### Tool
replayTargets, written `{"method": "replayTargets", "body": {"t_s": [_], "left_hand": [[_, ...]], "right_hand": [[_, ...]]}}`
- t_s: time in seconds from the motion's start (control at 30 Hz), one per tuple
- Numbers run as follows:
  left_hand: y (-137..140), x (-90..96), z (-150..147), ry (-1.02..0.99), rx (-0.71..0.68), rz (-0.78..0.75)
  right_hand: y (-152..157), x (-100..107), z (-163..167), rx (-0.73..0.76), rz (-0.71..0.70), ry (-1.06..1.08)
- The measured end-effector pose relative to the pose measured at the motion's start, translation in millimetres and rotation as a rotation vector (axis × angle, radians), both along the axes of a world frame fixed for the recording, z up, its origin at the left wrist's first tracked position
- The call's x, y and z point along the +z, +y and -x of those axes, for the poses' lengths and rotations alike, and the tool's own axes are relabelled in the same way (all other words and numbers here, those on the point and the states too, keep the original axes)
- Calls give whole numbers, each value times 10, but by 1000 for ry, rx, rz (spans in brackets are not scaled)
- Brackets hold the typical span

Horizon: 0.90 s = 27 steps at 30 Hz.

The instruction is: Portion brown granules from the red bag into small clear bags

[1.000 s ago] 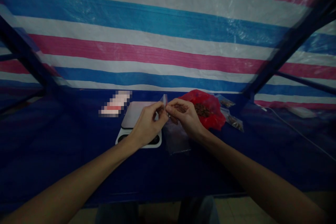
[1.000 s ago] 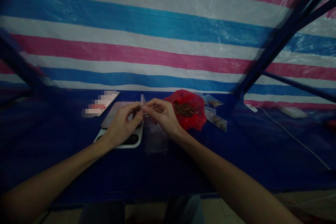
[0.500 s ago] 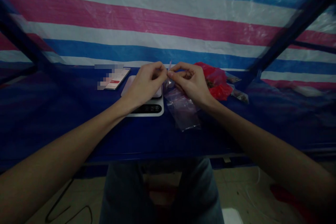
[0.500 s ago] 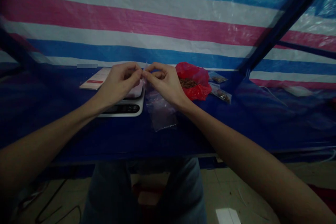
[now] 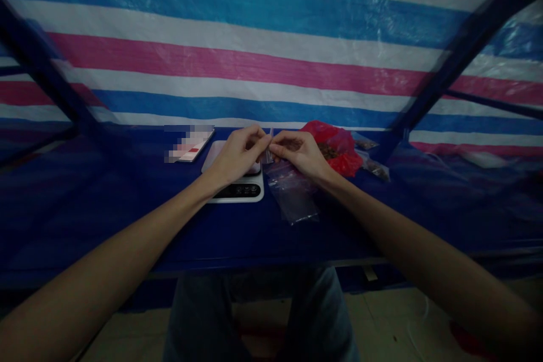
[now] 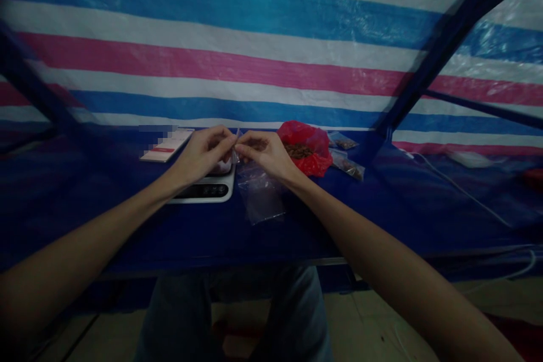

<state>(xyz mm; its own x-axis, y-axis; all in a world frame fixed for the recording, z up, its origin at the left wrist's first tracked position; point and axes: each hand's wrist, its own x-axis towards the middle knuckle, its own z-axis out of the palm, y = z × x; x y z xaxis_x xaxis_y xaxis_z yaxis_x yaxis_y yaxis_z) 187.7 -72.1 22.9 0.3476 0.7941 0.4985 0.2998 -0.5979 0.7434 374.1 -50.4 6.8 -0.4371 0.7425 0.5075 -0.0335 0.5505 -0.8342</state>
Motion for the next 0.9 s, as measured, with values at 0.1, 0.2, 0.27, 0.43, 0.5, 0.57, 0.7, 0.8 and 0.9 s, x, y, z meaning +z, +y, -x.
{"method": "replayTargets", "body": {"t_s": [0.1,0.2,0.27,0.43,0.5,0.57,0.7,0.8,0.9], "left_hand": [[-46,43,-10,65,38,11],[-62,64,-21,77,59,30],[-47,61,-17,79,69,45],[2,47,19,94,58,120],[4,66,34,107,57,156],[-1,95,45,161,67,178],[-9,115,48,227,81,127],[-10,91,37,299,165,-2],[-10,50,31,397,308,-117]], "right_hand": [[4,-1,6,-16,-4,2],[-10,12,18,-42,-12,-13],[-12,17,24,-47,-3,-22],[11,-28,28,-13,119,29],[13,-51,30,8,153,53],[6,-62,35,16,163,51],[-21,-60,60,-8,197,40],[-37,-54,77,-100,194,34],[-55,-45,74,-316,120,14]]}}
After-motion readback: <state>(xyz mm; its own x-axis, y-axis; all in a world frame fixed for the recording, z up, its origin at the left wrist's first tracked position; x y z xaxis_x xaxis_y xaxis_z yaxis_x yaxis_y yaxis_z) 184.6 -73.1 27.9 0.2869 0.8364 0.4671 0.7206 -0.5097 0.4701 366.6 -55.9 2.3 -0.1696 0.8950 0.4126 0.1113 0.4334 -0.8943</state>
